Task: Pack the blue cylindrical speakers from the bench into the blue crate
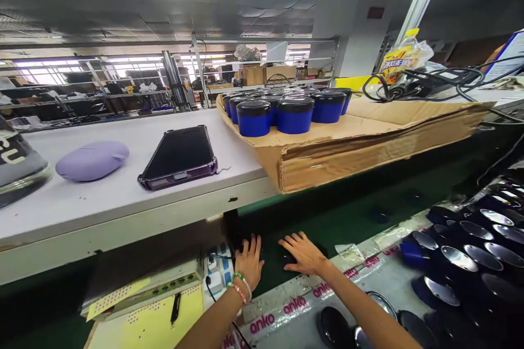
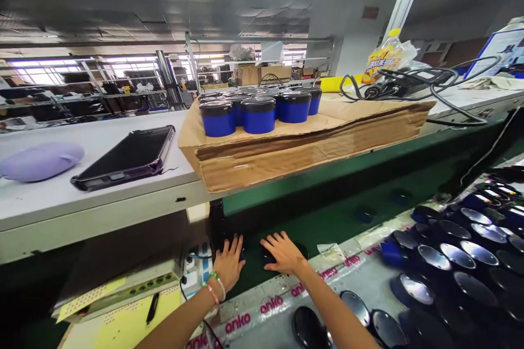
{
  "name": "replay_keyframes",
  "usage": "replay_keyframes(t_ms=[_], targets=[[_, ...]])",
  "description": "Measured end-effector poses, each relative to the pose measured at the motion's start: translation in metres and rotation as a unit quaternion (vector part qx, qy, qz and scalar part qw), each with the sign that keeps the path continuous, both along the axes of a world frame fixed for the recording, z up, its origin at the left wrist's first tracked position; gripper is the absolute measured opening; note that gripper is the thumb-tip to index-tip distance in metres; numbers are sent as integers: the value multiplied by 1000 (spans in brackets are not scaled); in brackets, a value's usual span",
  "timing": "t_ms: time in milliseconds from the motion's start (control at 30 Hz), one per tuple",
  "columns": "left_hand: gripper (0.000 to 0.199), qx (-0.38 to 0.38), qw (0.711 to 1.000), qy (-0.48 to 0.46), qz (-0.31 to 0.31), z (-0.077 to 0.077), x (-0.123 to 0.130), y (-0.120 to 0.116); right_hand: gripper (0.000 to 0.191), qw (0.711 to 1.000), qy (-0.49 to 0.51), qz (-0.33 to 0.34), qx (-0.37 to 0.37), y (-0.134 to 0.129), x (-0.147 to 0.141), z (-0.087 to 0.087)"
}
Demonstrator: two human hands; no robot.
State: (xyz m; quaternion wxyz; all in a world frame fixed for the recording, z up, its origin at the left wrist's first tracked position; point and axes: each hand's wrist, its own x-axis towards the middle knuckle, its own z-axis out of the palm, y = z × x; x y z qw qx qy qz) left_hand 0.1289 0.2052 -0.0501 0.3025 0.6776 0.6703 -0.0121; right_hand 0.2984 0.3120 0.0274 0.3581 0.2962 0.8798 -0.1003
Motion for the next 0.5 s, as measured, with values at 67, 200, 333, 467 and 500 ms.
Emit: replay_keyframes(t_ms=[67, 200, 333, 467, 500], targets=[[69, -19, 1000, -2, 8, 4, 2, 5, 68, 999, -9, -46, 26, 0, 17, 12], [69, -64, 997, -43, 17, 20, 4, 10, 67, 991, -45, -116, 49, 1, 40, 16], [73, -84, 987, -136, -5, 55, 19, -1, 71, 991, -44, -121, -20, 2, 38, 21], [79, -95, 959, -260, -65, 81, 48, -27, 71, 991, -41, -103, -81, -10, 35, 48], [80, -95, 951, -283, -77, 83, 54, -34, 71, 990, -49, -98, -93, -15, 37, 57]])
